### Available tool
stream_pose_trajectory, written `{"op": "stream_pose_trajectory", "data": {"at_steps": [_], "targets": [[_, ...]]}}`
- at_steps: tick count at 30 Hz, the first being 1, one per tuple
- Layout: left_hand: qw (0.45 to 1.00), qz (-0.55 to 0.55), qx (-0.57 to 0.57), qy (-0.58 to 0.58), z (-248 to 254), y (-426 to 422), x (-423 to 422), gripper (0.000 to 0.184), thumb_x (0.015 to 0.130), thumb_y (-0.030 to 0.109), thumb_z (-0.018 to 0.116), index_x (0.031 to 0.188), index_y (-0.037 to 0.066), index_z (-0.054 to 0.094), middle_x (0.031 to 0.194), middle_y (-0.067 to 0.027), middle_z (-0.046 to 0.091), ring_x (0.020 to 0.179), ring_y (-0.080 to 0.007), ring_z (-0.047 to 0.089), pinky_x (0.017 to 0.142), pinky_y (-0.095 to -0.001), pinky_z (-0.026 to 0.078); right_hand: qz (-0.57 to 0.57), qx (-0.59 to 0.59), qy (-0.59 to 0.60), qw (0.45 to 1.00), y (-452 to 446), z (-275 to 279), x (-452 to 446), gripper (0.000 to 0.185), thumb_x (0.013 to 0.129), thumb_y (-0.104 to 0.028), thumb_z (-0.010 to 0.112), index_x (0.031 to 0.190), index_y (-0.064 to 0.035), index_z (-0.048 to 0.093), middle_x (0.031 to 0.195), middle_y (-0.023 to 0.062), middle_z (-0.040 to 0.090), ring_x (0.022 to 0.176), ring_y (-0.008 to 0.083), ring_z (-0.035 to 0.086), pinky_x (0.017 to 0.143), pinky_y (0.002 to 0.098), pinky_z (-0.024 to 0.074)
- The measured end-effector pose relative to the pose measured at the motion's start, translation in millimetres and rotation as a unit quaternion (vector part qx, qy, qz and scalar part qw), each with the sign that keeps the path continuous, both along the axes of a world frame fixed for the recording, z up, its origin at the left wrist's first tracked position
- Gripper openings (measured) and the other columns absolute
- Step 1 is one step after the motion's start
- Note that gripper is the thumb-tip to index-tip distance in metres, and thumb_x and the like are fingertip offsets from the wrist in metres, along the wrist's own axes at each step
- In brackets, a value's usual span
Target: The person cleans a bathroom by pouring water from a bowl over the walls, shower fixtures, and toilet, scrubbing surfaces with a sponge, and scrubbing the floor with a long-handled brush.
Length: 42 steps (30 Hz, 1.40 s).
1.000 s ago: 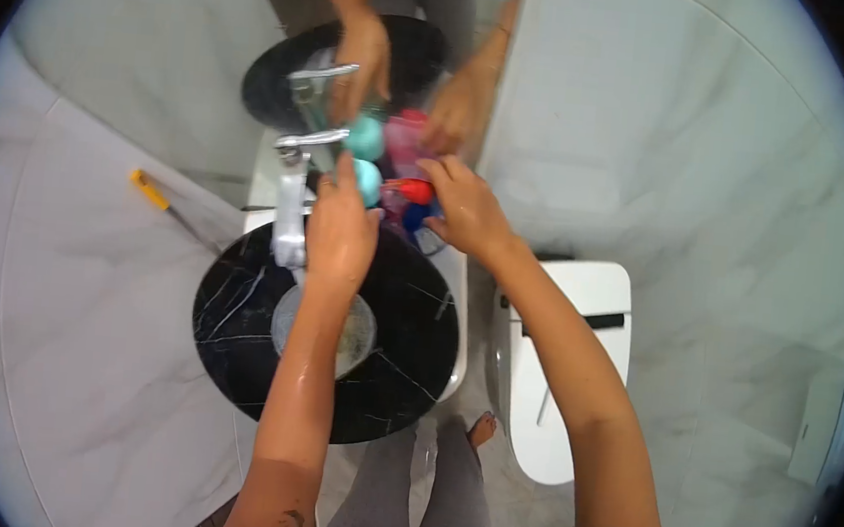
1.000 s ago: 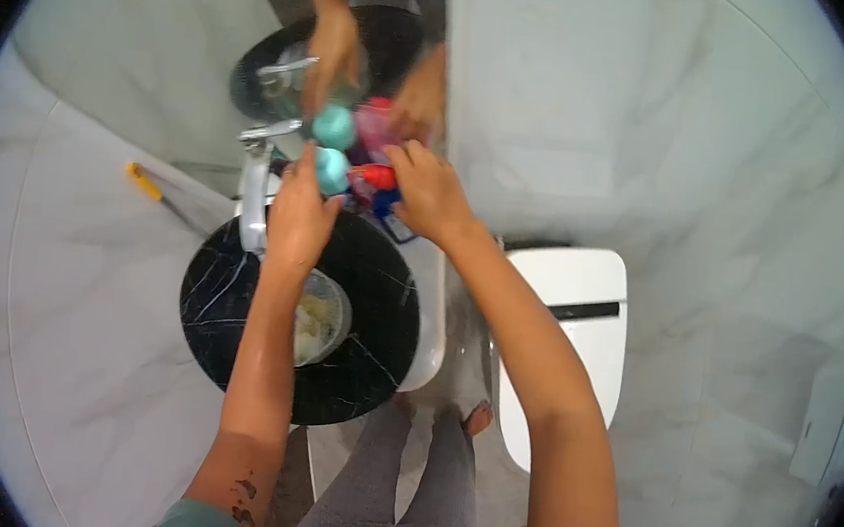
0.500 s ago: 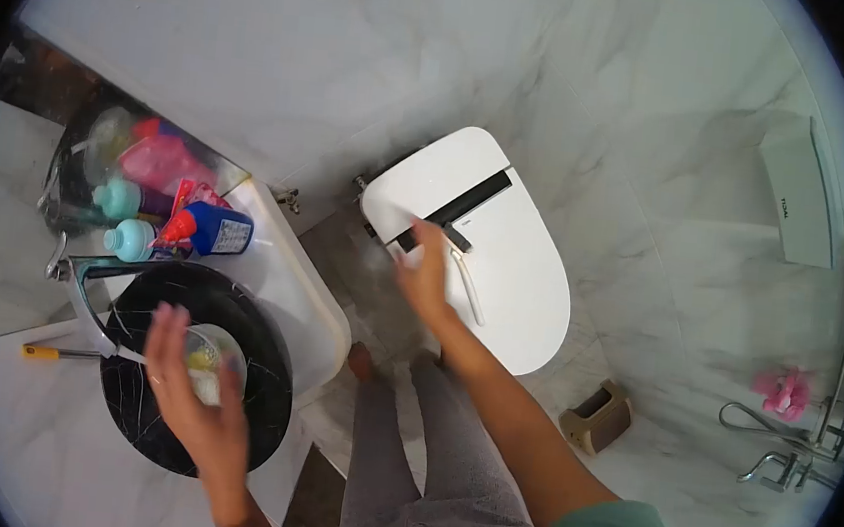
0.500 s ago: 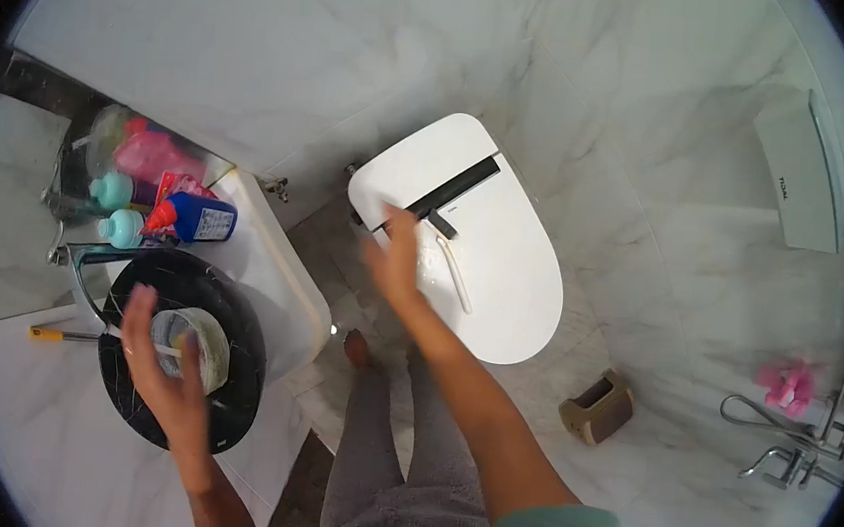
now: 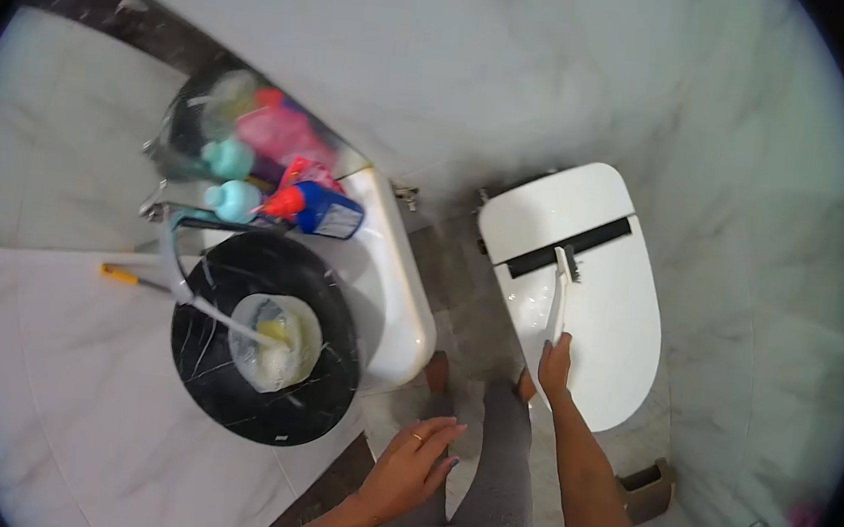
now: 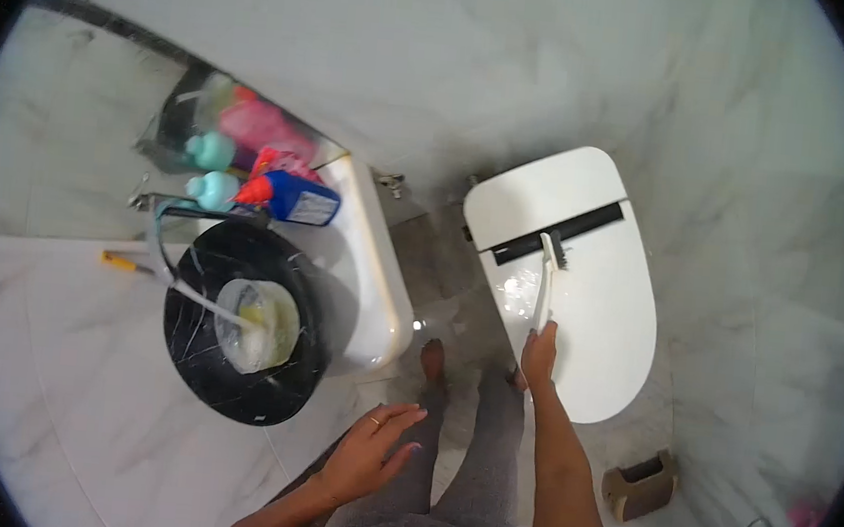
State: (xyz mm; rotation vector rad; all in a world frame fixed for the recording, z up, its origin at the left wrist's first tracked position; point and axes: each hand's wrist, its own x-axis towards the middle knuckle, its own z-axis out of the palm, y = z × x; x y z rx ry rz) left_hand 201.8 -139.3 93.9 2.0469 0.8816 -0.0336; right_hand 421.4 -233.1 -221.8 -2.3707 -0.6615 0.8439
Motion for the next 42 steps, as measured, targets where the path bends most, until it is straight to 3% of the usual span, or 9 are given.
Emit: {"op": "stream_pose_trajectory", "data": {"at_steps": [6, 10, 18, 20, 22, 26, 32, 38, 42], "targets": [[0.961, 0.18, 0.2, -0.058, 39.1, 33.1, -59.8, 0.027, 0.075, -0.001, 0.056, 0.102, -0.001, 0.051, 0.098, -0.0129, 0.052, 0.079, -0.0259, 0.053, 0.071, -0.0305, 0.044, 0.049, 0.176, 0.007, 0.983, 33.1, 146.0, -108.4, 0.039, 0.084, -0.002, 0.041, 0.12, 0.0023, 0.028, 0.104, 0.025, 0.044, 0.095, 0.0354, 0.049, 0.085, 0.039, 0.0367], [0.881, 0.398, 0.254, 0.022, 30.7, 76.8, -116.6, 0.032, 0.074, -0.004, 0.056, 0.104, 0.0, 0.048, 0.096, -0.0097, 0.048, 0.081, -0.0177, 0.048, 0.069, -0.0291, 0.043, 0.027, 0.191, 0.215, 0.957, 64.9, 201.9, -193.8, 0.048, 0.083, -0.004, 0.042, 0.127, 0.0022, 0.025, 0.114, 0.0242, 0.041, 0.111, 0.0361, 0.041, 0.094, 0.0374, 0.0303], [0.857, 0.488, 0.154, -0.061, 26.5, 143.8, -167.3, 0.041, 0.078, 0.002, 0.058, 0.116, 0.001, 0.044, 0.108, -0.0095, 0.048, 0.096, -0.017, 0.049, 0.082, -0.0304, 0.041, 0.271, 0.213, -0.01, 0.939, 89.8, 154.5, -262.7, 0.067, 0.073, -0.005, 0.057, 0.129, 0.0037, 0.022, 0.115, 0.0224, 0.035, 0.108, 0.0368, 0.037, 0.093, 0.0433, 0.0271], [0.838, 0.461, 0.276, -0.098, 52.1, 163.9, -161.5, 0.042, 0.08, 0.006, 0.058, 0.119, 0.002, 0.043, 0.112, -0.0101, 0.047, 0.1, -0.0177, 0.049, 0.082, -0.0309, 0.041, 0.284, 0.204, -0.037, 0.936, 91.2, 167.1, -259.8, 0.069, 0.071, -0.007, 0.06, 0.129, 0.0043, 0.024, 0.112, 0.0224, 0.036, 0.108, 0.0371, 0.035, 0.093, 0.0447, 0.0252], [0.835, 0.443, 0.313, -0.093, 75.1, 186.7, -151.7, 0.042, 0.079, 0.008, 0.059, 0.118, 0.002, 0.044, 0.111, -0.012, 0.048, 0.099, -0.0211, 0.049, 0.08, -0.0316, 0.041, 0.052, 0.241, 0.072, 0.967, 93.9, 173.0, -257.6, 0.07, 0.069, -0.008, 0.06, 0.129, 0.0046, 0.027, 0.11, 0.0227, 0.036, 0.106, 0.0362, 0.034, 0.093, 0.0465, 0.0243], [0.823, 0.309, 0.475, -0.038, 103.2, 244.2, -137.7, 0.043, 0.078, 0.017, 0.062, 0.116, 0.003, 0.048, 0.112, -0.016, 0.048, 0.099, -0.0302, 0.05, 0.082, -0.0373, 0.04, 0.041, 0.231, -0.047, 0.971, 104.4, 209.1, -204.7, 0.067, 0.072, -0.003, 0.056, 0.132, 0.0026, 0.026, 0.108, 0.0198, 0.036, 0.102, 0.0294, 0.035, 0.091, 0.0387, 0.0248], [0.867, 0.199, 0.446, -0.099, 82.7, 305.2, -108.9, 0.034, 0.076, 0.026, 0.064, 0.1, 0.003, 0.056, 0.098, -0.0143, 0.056, 0.099, -0.0317, 0.048, 0.084, -0.0397, 0.038, -0.02, 0.312, -0.094, 0.945, 148.0, 302.2, -167.8, 0.053, 0.076, 0.001, 0.049, 0.127, -0.0001, 0.035, 0.104, 0.0104, 0.033, 0.094, 0.0189, 0.035, 0.086, 0.0298, 0.0276], [0.905, 0.141, 0.369, -0.159, 74.1, 315.2, -137.4, 0.015, 0.071, 0.015, 0.062, 0.082, 0.005, 0.061, 0.095, -0.0108, 0.055, 0.093, -0.0267, 0.047, 0.08, -0.0312, 0.037, 0.341, 0.315, -0.029, 0.885, 188.3, 331.6, -199.0, 0.034, 0.074, 0.0, 0.056, 0.108, 0.0, 0.049, 0.098, 0.0109, 0.048, 0.086, 0.0225, 0.047, 0.075, 0.0291, 0.0387], [0.901, 0.132, 0.324, -0.257, 78.3, 310.3, -156.7, 0.029, 0.065, 0.005, 0.051, 0.091, 0.005, 0.062, 0.113, -0.0133, 0.05, 0.1, -0.022, 0.047, 0.079, -0.0286, 0.037, 0.377, 0.275, -0.008, 0.884, 206.5, 315.1, -232.7, 0.032, 0.074, -0.001, 0.058, 0.105, -0.0016, 0.052, 0.098, 0.0129, 0.05, 0.088, 0.0267, 0.049, 0.075, 0.031, 0.0409]]}}
